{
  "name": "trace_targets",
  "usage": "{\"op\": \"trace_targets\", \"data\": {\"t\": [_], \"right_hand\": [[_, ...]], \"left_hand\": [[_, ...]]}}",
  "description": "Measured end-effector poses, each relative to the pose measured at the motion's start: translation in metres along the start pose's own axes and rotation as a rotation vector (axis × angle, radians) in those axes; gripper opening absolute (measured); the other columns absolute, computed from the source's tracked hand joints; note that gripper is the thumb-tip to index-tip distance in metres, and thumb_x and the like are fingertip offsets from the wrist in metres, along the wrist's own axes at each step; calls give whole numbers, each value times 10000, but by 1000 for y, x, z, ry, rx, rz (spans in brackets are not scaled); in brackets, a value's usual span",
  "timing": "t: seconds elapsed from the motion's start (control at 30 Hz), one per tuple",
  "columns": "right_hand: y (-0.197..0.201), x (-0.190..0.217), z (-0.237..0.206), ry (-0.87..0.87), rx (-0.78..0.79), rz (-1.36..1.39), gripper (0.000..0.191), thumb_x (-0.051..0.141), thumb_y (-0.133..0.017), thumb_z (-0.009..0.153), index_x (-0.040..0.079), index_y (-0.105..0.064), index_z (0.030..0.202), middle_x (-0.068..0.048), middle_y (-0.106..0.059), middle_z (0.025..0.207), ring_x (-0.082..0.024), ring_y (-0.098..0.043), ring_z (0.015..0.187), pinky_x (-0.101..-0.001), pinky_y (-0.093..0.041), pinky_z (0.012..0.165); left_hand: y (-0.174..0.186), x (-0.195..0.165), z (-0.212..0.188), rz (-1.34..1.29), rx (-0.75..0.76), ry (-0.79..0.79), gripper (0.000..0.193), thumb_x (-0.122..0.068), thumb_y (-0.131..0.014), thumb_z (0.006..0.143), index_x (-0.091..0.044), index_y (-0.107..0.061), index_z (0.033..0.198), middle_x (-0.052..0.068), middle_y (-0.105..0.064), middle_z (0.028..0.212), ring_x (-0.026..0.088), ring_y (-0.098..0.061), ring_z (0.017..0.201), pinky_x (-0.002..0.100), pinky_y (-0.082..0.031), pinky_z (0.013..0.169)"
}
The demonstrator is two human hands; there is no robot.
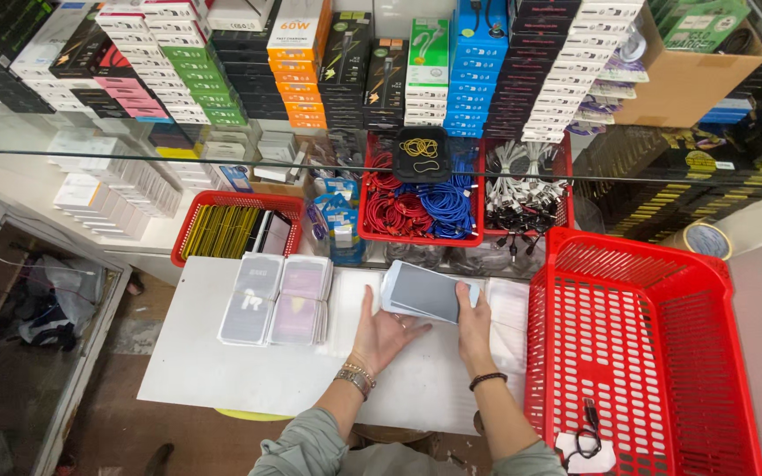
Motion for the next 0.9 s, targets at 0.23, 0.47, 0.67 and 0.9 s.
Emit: {"op": "trace_targets", "data": {"t": [0.23,0.47,0.67,0.9], "right_hand": [[2,1,-20,-100,80,-392,537,388,-665,968,97,-561,1408,-170,-629,1129,-221,-581,985,-355,-496,869],[-16,-3,-3,-274,571,-344,663,221,-759,858,105,-439,1427,-106,-671,1247,-177,-659,1123,-330,-540,959],[-25,-37,-16,-350,315,-161,543,99,-754,863,47,-515,1347,-124,-681,1239,-211,-659,1106,-336,-551,924],[-41,-42,-20,-239,174,-438,541,171,-742,838,83,-515,1320,-114,-693,1216,-268,-687,1099,-391,-563,933]], "left_hand": [[1,-22,29,563,-367,-142,564,-206,-748,872,-114,-525,1382,83,-639,1331,251,-650,1184,472,-562,975],[-10,-36,43,1187,-338,45,635,-234,-789,824,5,-550,1362,149,-700,1210,291,-689,1106,499,-574,918],[7,-50,21,2119,-590,-492,822,-397,-754,894,-9,-389,1521,272,-569,1347,432,-558,1250,495,-408,1109],[25,-64,3,2467,-778,-223,1196,-425,-881,741,20,-118,1548,277,-379,1500,406,-436,1343,432,-420,1075]]}}
Point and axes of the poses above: each hand's wrist, its own z-axis towards the middle knuckle, its own y-axis out of the back of the hand, x = y × z, the point moved 2 cm from there along z, towards the middle knuckle
